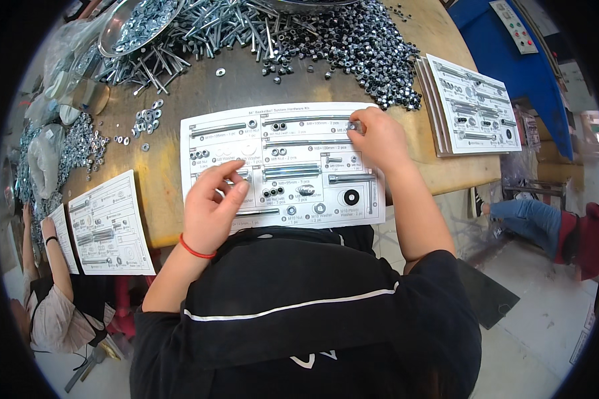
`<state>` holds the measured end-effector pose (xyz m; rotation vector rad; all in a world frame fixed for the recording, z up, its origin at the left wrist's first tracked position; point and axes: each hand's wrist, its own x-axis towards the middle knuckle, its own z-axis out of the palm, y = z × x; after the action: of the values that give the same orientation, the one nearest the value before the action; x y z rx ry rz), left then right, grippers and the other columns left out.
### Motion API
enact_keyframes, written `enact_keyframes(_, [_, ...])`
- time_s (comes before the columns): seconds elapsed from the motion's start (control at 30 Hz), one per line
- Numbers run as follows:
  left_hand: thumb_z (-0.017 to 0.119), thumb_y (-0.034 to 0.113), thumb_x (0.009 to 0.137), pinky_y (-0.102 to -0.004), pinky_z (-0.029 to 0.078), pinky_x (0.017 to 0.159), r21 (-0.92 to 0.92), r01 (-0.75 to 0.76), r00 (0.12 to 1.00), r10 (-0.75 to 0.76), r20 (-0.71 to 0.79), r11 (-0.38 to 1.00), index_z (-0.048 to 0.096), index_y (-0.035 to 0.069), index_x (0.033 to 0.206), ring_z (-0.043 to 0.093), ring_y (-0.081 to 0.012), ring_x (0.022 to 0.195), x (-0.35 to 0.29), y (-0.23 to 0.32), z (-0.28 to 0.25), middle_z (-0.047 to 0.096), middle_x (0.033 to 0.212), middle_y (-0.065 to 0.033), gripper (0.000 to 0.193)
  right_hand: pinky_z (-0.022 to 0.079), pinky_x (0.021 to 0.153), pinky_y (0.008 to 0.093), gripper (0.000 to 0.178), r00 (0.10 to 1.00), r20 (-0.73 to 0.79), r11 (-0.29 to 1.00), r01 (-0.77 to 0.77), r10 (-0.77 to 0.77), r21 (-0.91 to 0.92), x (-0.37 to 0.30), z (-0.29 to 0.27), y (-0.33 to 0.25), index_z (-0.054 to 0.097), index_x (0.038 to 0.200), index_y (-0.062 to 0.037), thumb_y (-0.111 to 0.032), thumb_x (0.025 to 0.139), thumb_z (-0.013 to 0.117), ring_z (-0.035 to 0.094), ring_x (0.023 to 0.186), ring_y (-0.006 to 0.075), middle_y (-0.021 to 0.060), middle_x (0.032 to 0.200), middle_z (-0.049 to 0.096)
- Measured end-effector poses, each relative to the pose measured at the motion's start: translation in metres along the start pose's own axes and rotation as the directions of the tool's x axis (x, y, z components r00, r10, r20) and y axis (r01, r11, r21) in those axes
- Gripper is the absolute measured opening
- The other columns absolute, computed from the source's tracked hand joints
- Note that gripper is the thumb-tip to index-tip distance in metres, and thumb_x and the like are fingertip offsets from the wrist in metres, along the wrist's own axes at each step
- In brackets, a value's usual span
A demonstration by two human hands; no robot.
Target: The person assembles small metal hardware components, including bolts, nuts, and washers, onto a printed instruction sheet. They pick individual pieces from piles on the table and place them into designated slots on the sheet, occasionally adjusting the sheet's position.
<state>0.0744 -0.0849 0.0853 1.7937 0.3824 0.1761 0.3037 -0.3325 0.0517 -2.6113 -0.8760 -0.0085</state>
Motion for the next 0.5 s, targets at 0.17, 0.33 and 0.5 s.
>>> enact_keyframes(0.17, [0.061, 0.001, 0.089, -0.0227, 0.046, 0.072, -0.004, -0.162, 0.972, 0.159, -0.17, 0.987, 0.065, 0.002, 0.119, 0.055, -0.0085, 0.084, 0.01, 0.031, -0.041, 0.062, 0.103, -0.0026, 0.03, 0.05, 0.065, 0.0373, 0.019, 1.0, -0.007, 1.0, -0.024, 0.024, -0.013, -0.002, 0.002, 0.008, 0.068, 0.093, -0.011, -0.021, 0.078, 0.073, 0.063, 0.074, 0.0237, 0.0041, 0.088, 0.064])
enact_keyframes(0.33, [0.05, -0.001, 0.092, -0.0277, 0.046, 0.09, 0.566, -0.286, 0.576, 0.611, -0.543, 0.773, 0.061, 0.0, 0.124, 0.059, -0.0172, 0.103, -0.003, 0.074, -0.146, 0.064, 0.112, -0.0089, 0.034, 0.051, 0.069, 0.0393, 0.021, 0.999, -0.021, 0.998, -0.038, 0.039, 0.04, -0.002, -0.021, -0.006, 0.068, 0.094, -0.01, -0.024, 0.079, 0.073, 0.064, 0.079, 0.0261, 0.0057, 0.089, 0.065])
enact_keyframes(0.5, [0.05, 0.001, 0.093, -0.0285, 0.045, 0.092, 0.646, -0.106, 0.685, 0.527, -0.504, 0.756, 0.059, 0.0, 0.126, 0.058, -0.0176, 0.105, -0.046, 0.032, -0.216, 0.063, 0.114, -0.0095, 0.035, 0.043, 0.058, 0.0324, 0.023, 0.98, -0.198, 0.983, 0.024, 0.013, 0.18, -0.013, -0.038, -0.014, 0.069, 0.092, -0.0061, -0.017, 0.075, 0.079, 0.054, 0.064, 0.0187, 0.0043, 0.072, 0.057])
